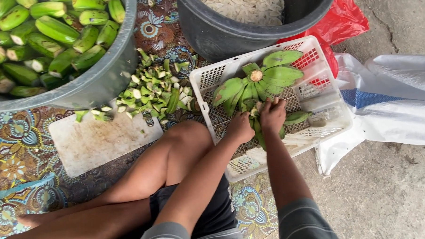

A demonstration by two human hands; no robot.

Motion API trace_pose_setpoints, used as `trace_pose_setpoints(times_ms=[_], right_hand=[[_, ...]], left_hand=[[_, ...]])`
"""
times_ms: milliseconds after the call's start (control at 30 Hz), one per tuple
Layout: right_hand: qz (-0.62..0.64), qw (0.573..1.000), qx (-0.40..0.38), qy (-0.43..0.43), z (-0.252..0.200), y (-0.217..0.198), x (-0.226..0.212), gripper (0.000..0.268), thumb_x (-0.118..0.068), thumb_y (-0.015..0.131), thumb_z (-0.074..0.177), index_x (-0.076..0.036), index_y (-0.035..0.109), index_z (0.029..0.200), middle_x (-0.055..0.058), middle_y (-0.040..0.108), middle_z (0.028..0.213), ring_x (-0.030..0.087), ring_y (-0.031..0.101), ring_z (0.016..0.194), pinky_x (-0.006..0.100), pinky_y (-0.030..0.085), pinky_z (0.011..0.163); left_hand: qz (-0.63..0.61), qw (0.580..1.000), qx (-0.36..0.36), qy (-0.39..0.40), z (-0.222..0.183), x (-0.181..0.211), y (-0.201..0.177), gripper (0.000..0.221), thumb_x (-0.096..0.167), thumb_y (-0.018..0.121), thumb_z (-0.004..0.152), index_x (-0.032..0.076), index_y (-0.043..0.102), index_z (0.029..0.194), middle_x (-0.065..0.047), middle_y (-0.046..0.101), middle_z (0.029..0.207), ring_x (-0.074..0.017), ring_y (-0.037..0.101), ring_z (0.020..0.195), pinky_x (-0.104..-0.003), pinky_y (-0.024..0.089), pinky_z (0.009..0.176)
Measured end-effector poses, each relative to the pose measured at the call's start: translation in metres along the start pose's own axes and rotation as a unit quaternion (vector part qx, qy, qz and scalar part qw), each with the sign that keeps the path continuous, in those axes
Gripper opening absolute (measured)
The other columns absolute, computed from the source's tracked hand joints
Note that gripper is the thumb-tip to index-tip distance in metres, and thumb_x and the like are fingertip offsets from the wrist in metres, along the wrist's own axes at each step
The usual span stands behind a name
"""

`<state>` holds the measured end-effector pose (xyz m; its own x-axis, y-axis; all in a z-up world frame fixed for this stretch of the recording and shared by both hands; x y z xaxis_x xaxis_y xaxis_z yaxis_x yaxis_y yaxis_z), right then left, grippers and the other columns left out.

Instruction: The person slices bananas on a cutting board using a knife, places the sliced pieces into a bucket of water, and removes fresh bananas from a crate to continue the process.

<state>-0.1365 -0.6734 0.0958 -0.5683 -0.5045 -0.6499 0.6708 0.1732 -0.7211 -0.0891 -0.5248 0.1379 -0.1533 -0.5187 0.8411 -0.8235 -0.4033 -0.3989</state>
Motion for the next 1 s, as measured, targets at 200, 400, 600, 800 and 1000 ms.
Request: trace_pose_setpoints(times_ms=[200,400,600,800,1000], right_hand=[[-0.022,0.999,-0.011,-0.044,-0.001,0.011,0.01,0.037,-0.043,0.048,0.097,-0.007,0.046,0.093,0.023,0.06,0.068,0.049,0.063,0.069,0.059,0.047,0.064],[-0.014,0.998,0.026,-0.056,0.001,0.011,0.002,0.039,-0.048,0.058,0.092,-0.011,0.046,0.088,0.017,0.056,0.056,0.043,0.063,0.058,0.051,0.049,0.056],[0.009,0.997,0.048,-0.068,0.003,0.006,-0.001,0.039,-0.047,0.063,0.09,-0.013,0.047,0.083,0.012,0.053,0.052,0.039,0.062,0.053,0.045,0.048,0.053],[-0.013,0.995,0.069,-0.068,0.007,0.019,0.022,0.033,-0.045,0.058,0.09,-0.014,0.048,0.085,0.016,0.054,0.056,0.044,0.061,0.058,0.051,0.047,0.057],[-0.052,0.994,0.049,-0.079,0.003,0.032,0.028,0.033,-0.047,0.057,0.086,-0.016,0.048,0.086,0.017,0.055,0.057,0.043,0.062,0.058,0.051,0.047,0.057]], left_hand=[[0.009,0.999,-0.004,-0.043,0.011,0.003,0.023,0.062,0.009,0.055,0.079,-0.005,0.039,0.137,-0.031,0.037,0.136,-0.0485,0.046,0.119,-0.062,0.047,0.092],[0.002,0.995,-0.029,-0.094,0.021,0.001,0.016,0.067,0.021,0.058,0.081,0.001,0.034,0.141,-0.026,0.028,0.136,-0.0533,0.02,0.134,-0.071,0.019,0.108],[-0.139,0.985,-0.057,-0.08,0.025,-0.006,0.021,0.078,0.021,0.055,0.087,0.0,0.012,0.148,-0.033,0.029,0.142,-0.0538,0.034,0.129,-0.069,0.037,0.101],[-0.026,0.999,-0.016,-0.032,0.035,-0.016,0.033,0.05,0.034,0.053,0.091,-0.001,0.048,0.127,-0.028,0.056,0.12,-0.0481,0.045,0.122,-0.068,0.028,0.107],[-0.079,0.997,-0.006,-0.025,0.054,-0.044,0.044,0.054,0.034,0.045,0.095,-0.005,0.04,0.133,-0.032,0.057,0.112,-0.044,0.061,0.097,-0.06,0.054,0.079]])
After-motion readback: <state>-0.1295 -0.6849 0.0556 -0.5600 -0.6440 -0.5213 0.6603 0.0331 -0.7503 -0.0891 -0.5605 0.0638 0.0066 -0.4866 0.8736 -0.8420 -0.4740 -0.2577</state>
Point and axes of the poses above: each hand's wrist, its own z-axis towards the middle knuckle, its own y-axis out of the palm, x = y × z, the point moved 3 cm from there along z, towards the middle knuckle
